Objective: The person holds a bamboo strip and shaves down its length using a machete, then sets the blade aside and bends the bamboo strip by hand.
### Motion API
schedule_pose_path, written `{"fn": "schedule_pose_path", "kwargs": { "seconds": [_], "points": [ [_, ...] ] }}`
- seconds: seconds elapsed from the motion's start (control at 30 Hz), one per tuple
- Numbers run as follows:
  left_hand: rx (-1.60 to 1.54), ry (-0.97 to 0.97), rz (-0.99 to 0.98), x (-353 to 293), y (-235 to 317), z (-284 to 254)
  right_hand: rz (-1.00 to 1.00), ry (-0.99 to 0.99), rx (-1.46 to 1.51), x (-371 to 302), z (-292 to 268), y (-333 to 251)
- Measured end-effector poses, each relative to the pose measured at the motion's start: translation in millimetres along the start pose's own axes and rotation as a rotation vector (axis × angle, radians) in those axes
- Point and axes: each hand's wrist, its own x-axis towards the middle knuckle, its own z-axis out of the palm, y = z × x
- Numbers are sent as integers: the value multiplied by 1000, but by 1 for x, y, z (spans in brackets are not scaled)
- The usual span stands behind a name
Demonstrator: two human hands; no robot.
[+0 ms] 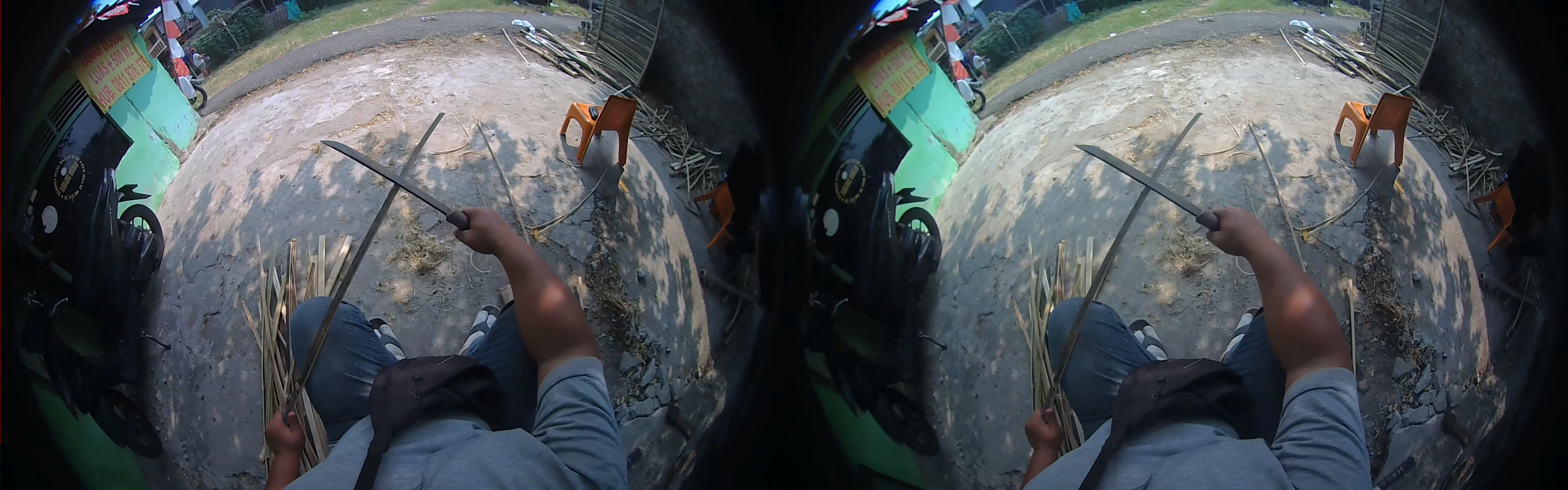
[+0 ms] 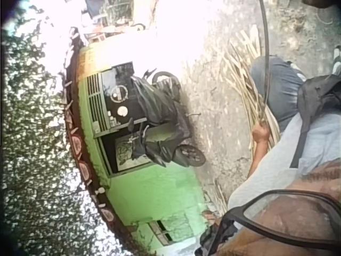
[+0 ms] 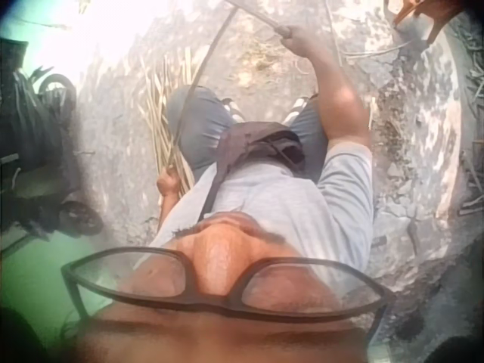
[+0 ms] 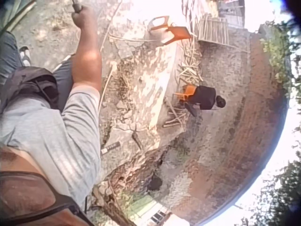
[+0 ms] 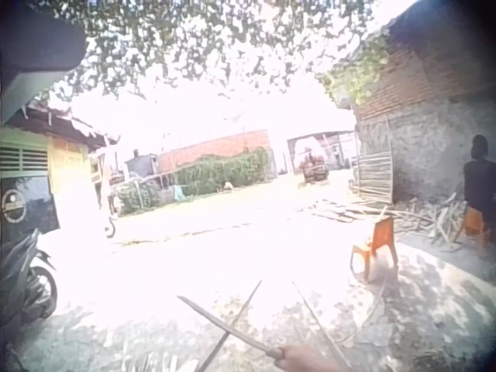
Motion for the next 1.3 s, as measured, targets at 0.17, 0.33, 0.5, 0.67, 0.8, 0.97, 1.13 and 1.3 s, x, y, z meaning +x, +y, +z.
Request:
{"fn": "schedule_pose_path", "kwargs": {
  "seconds": [0.17, 0.33, 0.5, 0.67, 0.8, 0.97, 1.13, 1.3],
  "points": [
    [-43, 8, 15, 0, -3, 1, -46, 37, 100, -7, -5, -8],
    [-50, -33, -31, -3, 14, 3, -253, -29, 22, -20, 6, -40],
    [-61, -4, -14, -2, 4, 6, -452, -140, -241, -29, 9, -63],
    [-51, 33, 8, -3, -3, 11, -390, -120, -258, -14, 8, -39],
    [-61, 13, 11, -2, 0, 7, -178, -59, -65, -2, 6, -7],
    [-43, -15, -16, 0, 5, 0, -59, -5, 72, -4, -2, -3],
    [-79, -26, -27, -3, 11, 3, -91, -3, 101, -9, -2, -18],
    [-58, -5, -16, -2, 6, 6, -243, -119, -71, -12, -6, -25]
  ]
}}
